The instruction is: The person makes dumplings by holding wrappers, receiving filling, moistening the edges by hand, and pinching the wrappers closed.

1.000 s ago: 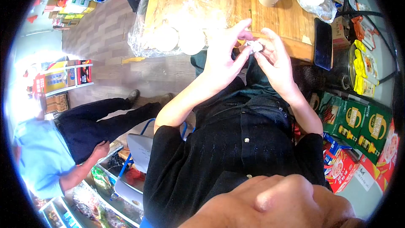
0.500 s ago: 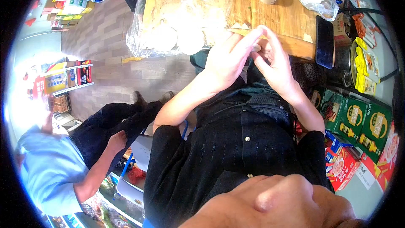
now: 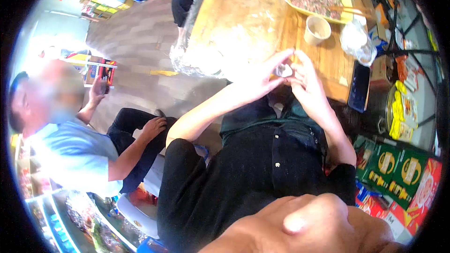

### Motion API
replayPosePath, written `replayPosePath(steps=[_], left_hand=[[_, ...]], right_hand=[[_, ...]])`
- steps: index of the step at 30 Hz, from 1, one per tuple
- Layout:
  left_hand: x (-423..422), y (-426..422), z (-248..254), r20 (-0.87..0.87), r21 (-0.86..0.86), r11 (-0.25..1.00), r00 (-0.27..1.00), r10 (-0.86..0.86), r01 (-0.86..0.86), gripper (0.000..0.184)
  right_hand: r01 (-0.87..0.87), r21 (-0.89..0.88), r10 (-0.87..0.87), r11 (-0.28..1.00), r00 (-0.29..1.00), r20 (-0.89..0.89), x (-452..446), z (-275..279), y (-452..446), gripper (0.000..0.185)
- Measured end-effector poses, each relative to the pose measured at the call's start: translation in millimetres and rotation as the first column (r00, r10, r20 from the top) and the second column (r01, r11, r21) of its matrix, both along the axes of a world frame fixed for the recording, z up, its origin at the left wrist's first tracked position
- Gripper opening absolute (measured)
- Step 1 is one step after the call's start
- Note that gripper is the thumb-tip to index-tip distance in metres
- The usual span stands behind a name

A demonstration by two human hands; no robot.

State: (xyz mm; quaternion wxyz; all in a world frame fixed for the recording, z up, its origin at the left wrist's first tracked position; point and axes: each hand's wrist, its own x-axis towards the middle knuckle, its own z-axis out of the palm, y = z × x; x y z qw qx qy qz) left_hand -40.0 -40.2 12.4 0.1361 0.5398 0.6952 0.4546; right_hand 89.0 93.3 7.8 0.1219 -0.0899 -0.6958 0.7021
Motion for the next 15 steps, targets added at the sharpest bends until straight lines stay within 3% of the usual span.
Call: replayPosePath(steps=[3, 5, 6, 8, 9, 12, 13, 15], left_hand=[[-10, -2, 12, -0.115, -0.088, 0.996, 0.993, 0.020, -0.031, 0.052], [-14, -1, 9, 0.209, -0.126, 0.992, 0.977, 0.039, -0.013, 0.042], [-20, 1, -3, 0.205, -0.121, 0.992, 0.978, 0.044, -0.020, 0.042], [-34, 7, -31, 0.688, 0.008, 0.989, 0.717, -0.110, 0.144, 0.040], [-34, 7, -18, 0.810, 0.016, 0.989, 0.578, -0.101, 0.150, 0.037], [-63, 11, -28, 0.825, 0.028, 0.994, 0.558, -0.085, 0.109, 0.038], [-82, 13, -26, 0.728, -0.091, 0.995, 0.685, 0.032, 0.050, 0.035], [-126, 21, -35, 0.528, -0.100, 0.985, 0.832, 0.171, -0.138, 0.033]], right_hand=[[-0.076, 0.235, 0.081, 0.969, 0.997, -0.014, -4, 14, 3, 0.063], [-0.059, 0.379, 0.064, 0.924, 0.998, -0.001, -6, 24, 4, 0.058], [-0.063, 0.384, 0.070, 0.921, 0.998, -0.005, -6, 28, 5, 0.058], [-0.015, 0.607, 0.009, 0.795, 1.000, 0.013, -6, 38, 10, 0.054], [0.067, 0.602, -0.025, 0.796, 0.997, -0.078, -8, 41, 9, 0.050], [0.110, 0.500, -0.051, 0.859, 0.990, -0.131, -6, 37, 20, 0.046], [0.119, 0.458, -0.077, 0.881, 0.991, -0.109, -3, 38, 22, 0.041], [0.126, 0.444, -0.086, 0.887, 0.990, -0.109, 2, 29, 30, 0.041]])
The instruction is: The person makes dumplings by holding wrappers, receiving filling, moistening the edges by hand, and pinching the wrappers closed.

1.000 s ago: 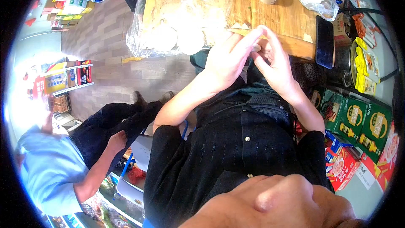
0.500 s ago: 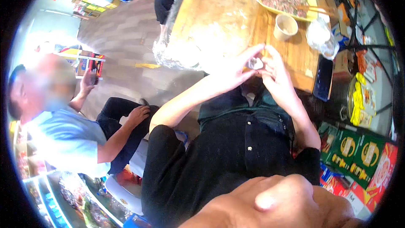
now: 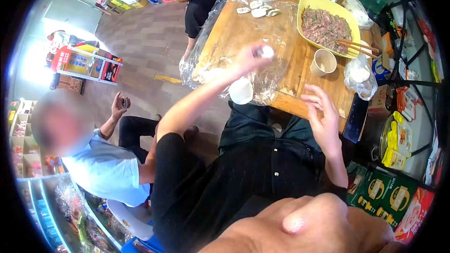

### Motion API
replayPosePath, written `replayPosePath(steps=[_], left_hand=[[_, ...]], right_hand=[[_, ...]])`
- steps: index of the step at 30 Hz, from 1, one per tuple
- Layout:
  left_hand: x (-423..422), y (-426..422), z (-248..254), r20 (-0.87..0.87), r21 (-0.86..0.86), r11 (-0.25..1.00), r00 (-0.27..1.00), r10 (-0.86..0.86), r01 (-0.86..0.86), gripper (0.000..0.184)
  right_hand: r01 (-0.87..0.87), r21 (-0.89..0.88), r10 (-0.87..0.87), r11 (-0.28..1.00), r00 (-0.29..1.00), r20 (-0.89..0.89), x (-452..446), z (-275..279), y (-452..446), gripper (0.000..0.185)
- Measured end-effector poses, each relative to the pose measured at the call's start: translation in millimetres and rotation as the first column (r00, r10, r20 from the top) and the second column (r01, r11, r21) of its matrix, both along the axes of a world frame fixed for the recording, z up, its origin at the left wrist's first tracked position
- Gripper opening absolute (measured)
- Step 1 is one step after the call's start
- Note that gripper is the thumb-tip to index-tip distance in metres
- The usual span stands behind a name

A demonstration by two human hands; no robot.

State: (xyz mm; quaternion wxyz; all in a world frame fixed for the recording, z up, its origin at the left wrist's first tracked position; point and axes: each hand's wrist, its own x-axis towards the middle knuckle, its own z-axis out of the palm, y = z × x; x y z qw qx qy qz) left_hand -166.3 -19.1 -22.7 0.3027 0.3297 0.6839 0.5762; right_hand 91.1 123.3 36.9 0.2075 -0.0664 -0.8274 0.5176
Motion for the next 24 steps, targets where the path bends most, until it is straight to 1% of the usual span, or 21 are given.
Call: replayPosePath(steps=[1, 2, 3, 4, 5, 6, 7, 8, 9, 11, 12, 14, 18, 24], left_hand=[[-21, 5, 0, -0.116, -0.037, 0.993, 0.987, 0.110, -0.115, 0.032], [-44, 10, 0, -0.234, -0.061, 0.971, 0.949, 0.210, -0.230, 0.031], [-73, 16, -10, -0.380, -0.083, 0.951, 0.892, 0.246, -0.297, 0.032], [-98, 21, -22, -0.518, -0.093, 0.927, 0.813, 0.267, -0.363, 0.033], [-110, 26, -24, -0.515, -0.094, 0.929, 0.816, 0.263, -0.359, 0.033], [-121, 31, -27, -0.614, -0.111, 0.901, 0.742, 0.269, -0.419, 0.033], [-132, 37, -30, -0.704, -0.119, 0.869, 0.658, 0.267, -0.480, 0.033], [-142, 40, -34, -0.729, -0.138, 0.873, 0.645, 0.231, -0.468, 0.031], [-152, 45, -44, -0.728, -0.140, 0.875, 0.648, 0.227, -0.464, 0.031], [-166, 52, -59, -0.781, -0.115, 0.864, 0.582, 0.226, -0.490, 0.025], [-168, 53, -60, -0.779, -0.121, 0.866, 0.587, 0.220, -0.485, 0.025], [-171, 55, -61, -0.867, -0.085, 0.881, 0.470, 0.165, -0.466, 0.028], [-175, 54, -59, -0.876, -0.078, 0.888, 0.457, 0.156, -0.453, 0.027], [-177, 52, -61, -0.864, -0.063, 0.884, 0.468, 0.184, -0.463, 0.028]], right_hand=[[0.010, -0.014, -0.010, 1.000, 1.000, -0.001, 3, -4, 4, 0.040], [0.007, -0.063, -0.006, 0.998, 1.000, 0.022, 5, -7, 6, 0.039], [0.008, -0.066, -0.007, 0.998, 1.000, 0.023, 8, -12, 9, 0.039], [0.010, -0.117, -0.005, 0.993, 0.999, 0.042, 11, -19, 12, 0.038], [0.015, -0.167, -0.005, 0.986, 0.998, 0.062, 13, -25, 14, 0.037], [0.022, -0.167, -0.012, 0.986, 0.998, 0.063, 14, -28, 15, 0.037], [0.039, -0.222, -0.025, 0.974, 0.998, 0.064, 15, -30, 16, 0.035], [0.053, -0.276, -0.037, 0.960, 0.997, 0.066, 14, -33, 17, 0.034], [0.059, -0.278, -0.041, 0.959, 0.997, 0.068, 15, -36, 19, 0.034], [0.060, -0.296, -0.049, 0.953, 0.998, 0.045, 15, -41, 23, 0.033], [0.066, -0.299, -0.054, 0.952, 0.997, 0.050, 14, -42, 24, 0.033], [0.069, -0.335, -0.057, 0.940, 0.997, 0.047, 14, -44, 26, 0.033], [0.064, -0.355, -0.042, 0.933, 0.997, 0.068, 7, -43, 27, 0.033], [0.003, -0.316, 0.025, 0.949, 0.996, 0.085, 3, -41, 26, 0.032]])
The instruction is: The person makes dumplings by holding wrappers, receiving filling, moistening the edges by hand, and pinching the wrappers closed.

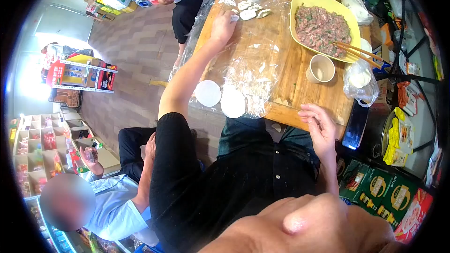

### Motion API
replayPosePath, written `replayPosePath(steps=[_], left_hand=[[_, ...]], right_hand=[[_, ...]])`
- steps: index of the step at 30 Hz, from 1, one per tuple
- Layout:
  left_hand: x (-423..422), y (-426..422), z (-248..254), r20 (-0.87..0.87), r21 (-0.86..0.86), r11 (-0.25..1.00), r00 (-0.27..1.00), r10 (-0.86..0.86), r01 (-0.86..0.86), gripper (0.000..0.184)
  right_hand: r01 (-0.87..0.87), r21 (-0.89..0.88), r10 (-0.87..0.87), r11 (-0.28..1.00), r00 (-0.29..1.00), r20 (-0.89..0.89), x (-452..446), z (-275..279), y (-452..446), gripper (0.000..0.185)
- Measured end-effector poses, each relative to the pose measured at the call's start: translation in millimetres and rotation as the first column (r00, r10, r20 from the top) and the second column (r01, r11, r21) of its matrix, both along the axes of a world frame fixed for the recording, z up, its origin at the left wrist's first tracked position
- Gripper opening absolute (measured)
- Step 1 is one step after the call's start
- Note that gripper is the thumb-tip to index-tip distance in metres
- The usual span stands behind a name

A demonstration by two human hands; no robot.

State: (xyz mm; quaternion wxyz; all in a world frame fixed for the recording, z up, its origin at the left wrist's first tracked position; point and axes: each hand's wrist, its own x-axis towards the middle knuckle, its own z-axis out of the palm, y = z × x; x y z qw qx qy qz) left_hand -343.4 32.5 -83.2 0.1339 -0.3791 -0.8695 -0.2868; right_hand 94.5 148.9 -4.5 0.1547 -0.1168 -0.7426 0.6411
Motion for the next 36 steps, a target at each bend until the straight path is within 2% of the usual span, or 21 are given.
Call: replayPosePath(steps=[6, 9, 14, 18, 21, 24, 26, 27, 29, 30, 31, 32, 33, 35, 36], left_hand=[[-2, -5, 5, 0.023, 0.035, 0.999, 1.000, -0.007, 0.006, 0.030], [-1, -7, 5, 0.041, -0.011, 1.000, 0.999, -0.017, 0.018, 0.027], [5, -6, 0, -0.097, -0.042, 0.999, 0.995, -0.016, 0.012, 0.017], [5, -6, 5, -0.074, 0.009, 1.000, 0.997, -0.028, 0.029, 0.015], [-2, -6, 6, -0.076, -0.020, 0.999, 0.996, -0.040, 0.039, 0.015], [-3, -5, 6, -0.127, -0.043, 0.997, 0.990, -0.067, 0.062, 0.020], [-4, -2, -1, -0.197, 0.002, 1.000, 0.980, 0.014, -0.014, 0.027], [-3, -4, 0, -0.181, -0.011, 1.000, 0.983, 0.018, -0.020, 0.027], [7, -15, 16, -0.275, 0.043, 0.999, 0.962, -0.001, 0.013, 0.033], [22, -27, 28, -0.207, 0.077, 0.995, 0.977, -0.044, 0.061, 0.034], [35, -35, 41, -0.142, 0.116, 0.988, 0.986, -0.088, 0.105, 0.035], [48, -44, 48, -0.102, 0.179, 0.975, 0.988, -0.112, 0.129, 0.028], [70, -57, 53, -0.081, 0.165, 0.980, 0.992, -0.100, 0.113, 0.028], [125, -88, 66, 0.218, 0.213, 0.960, 0.949, -0.228, 0.181, 0.021], [148, -102, 64, 0.210, 0.193, 0.946, 0.930, -0.300, 0.262, 0.018]], right_hand=[[0.052, -0.020, -0.052, 0.998, 0.999, -0.015, 11, 7, -7, 0.031], [0.062, 0.020, -0.062, 0.998, 0.998, -0.023, 19, 8, -9, 0.031], [0.112, 0.021, -0.111, 0.993, 0.993, -0.033, 31, 14, -11, 0.031], [0.133, 0.042, -0.132, 0.990, 0.991, -0.032, 37, 19, -11, 0.030], [0.135, 0.039, -0.133, 0.990, 0.990, -0.039, 38, 18, -11, 0.029], [0.141, 0.033, -0.140, 0.989, 0.989, -0.044, 38, 17, -10, 0.028], [0.139, 0.059, -0.137, 0.989, 0.990, -0.026, 38, 15, -9, 0.027], [0.132, 0.048, -0.132, 0.990, 0.991, -0.008, 37, 17, -9, 0.027], [0.150, 0.055, -0.148, 0.987, 0.989, -0.027, 35, 23, -11, 0.026], [0.149, 0.057, -0.146, 0.987, 0.987, -0.061, 36, 19, -12, 0.025], [0.201, 0.015, -0.200, 0.980, 0.980, -0.011, 36, 25, -17, 0.025], [0.185, 0.032, -0.185, 0.982, 0.983, -0.014, 36, 23, -17, 0.026], [0.171, 0.053, -0.170, 0.984, 0.985, -0.026, 38, 20, -15, 0.027], [0.146, 0.045, -0.144, 0.988, 0.989, -0.033, 39, 12, -14, 0.028], [0.109, 0.043, -0.109, 0.993, 0.994, -0.020, 40, 10, -13, 0.029]])
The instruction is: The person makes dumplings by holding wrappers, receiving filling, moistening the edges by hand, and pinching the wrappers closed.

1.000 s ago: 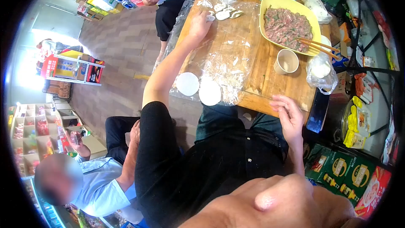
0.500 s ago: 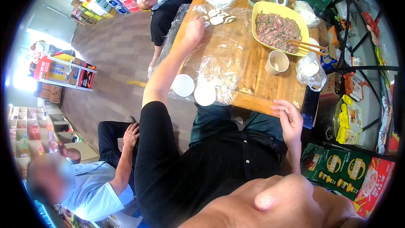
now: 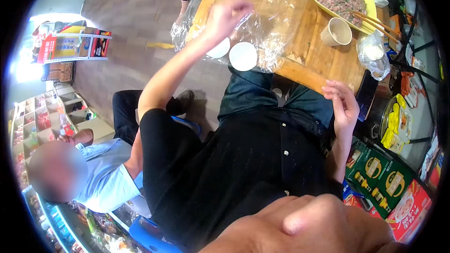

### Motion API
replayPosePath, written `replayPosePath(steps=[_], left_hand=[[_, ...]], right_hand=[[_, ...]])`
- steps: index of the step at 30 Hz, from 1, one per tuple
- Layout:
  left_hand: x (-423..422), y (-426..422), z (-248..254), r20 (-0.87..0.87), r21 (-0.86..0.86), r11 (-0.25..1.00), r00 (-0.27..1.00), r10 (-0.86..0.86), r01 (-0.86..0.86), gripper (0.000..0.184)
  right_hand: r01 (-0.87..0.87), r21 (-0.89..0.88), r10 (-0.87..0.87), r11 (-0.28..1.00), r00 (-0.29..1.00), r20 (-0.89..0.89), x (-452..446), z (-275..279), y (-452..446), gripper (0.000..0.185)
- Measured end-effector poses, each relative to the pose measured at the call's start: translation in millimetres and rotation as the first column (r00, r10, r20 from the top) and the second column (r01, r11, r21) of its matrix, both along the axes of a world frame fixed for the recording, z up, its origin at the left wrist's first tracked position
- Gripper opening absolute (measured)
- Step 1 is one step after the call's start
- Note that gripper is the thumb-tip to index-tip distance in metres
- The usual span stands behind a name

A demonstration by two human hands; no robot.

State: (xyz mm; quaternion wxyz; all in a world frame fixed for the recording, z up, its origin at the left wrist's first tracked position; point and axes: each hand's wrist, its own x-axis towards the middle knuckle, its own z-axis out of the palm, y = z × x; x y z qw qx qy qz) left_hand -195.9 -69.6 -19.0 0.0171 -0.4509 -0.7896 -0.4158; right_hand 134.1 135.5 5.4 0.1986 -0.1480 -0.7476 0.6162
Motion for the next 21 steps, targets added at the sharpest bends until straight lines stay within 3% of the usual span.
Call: replayPosePath(steps=[4, 6, 7, 9, 10, 14, 21], left_hand=[[71, -46, -6, -0.083, -0.110, 0.977, 0.978, -0.189, 0.180, 0.020], [89, -58, -12, -0.098, -0.204, 0.952, 0.963, -0.252, 0.229, 0.033], [94, -61, -14, -0.094, -0.200, 0.953, 0.964, -0.248, 0.226, 0.033], [102, -62, -16, -0.248, -0.330, 0.939, 0.950, -0.189, 0.101, 0.049], [103, -63, -20, -0.242, -0.366, 0.925, 0.950, -0.198, 0.100, 0.060], [98, -67, -30, -0.272, -0.342, 0.935, 0.943, -0.191, 0.090, 0.054], [82, -74, -33, -0.089, -0.206, 0.959, 0.973, -0.214, 0.193, 0.021]], right_hand=[[-0.128, 0.030, 0.125, 0.991, 0.989, 0.078, -4, 2, -2, 0.027], [-0.163, 0.044, 0.158, 0.986, 0.982, 0.100, -9, 7, -5, 0.026], [-0.196, 0.056, 0.188, 0.979, 0.975, 0.117, -12, 10, -7, 0.026], [-0.210, 0.044, 0.204, 0.977, 0.972, 0.111, -17, 15, -14, 0.025], [-0.220, 0.030, 0.216, 0.975, 0.971, 0.102, -19, 16, -17, 0.025], [-0.239, -0.005, 0.239, 0.971, 0.969, 0.063, -25, 16, -26, 0.025], [-0.260, 0.006, 0.258, 0.966, 0.961, 0.095, -28, 13, -28, 0.027]])
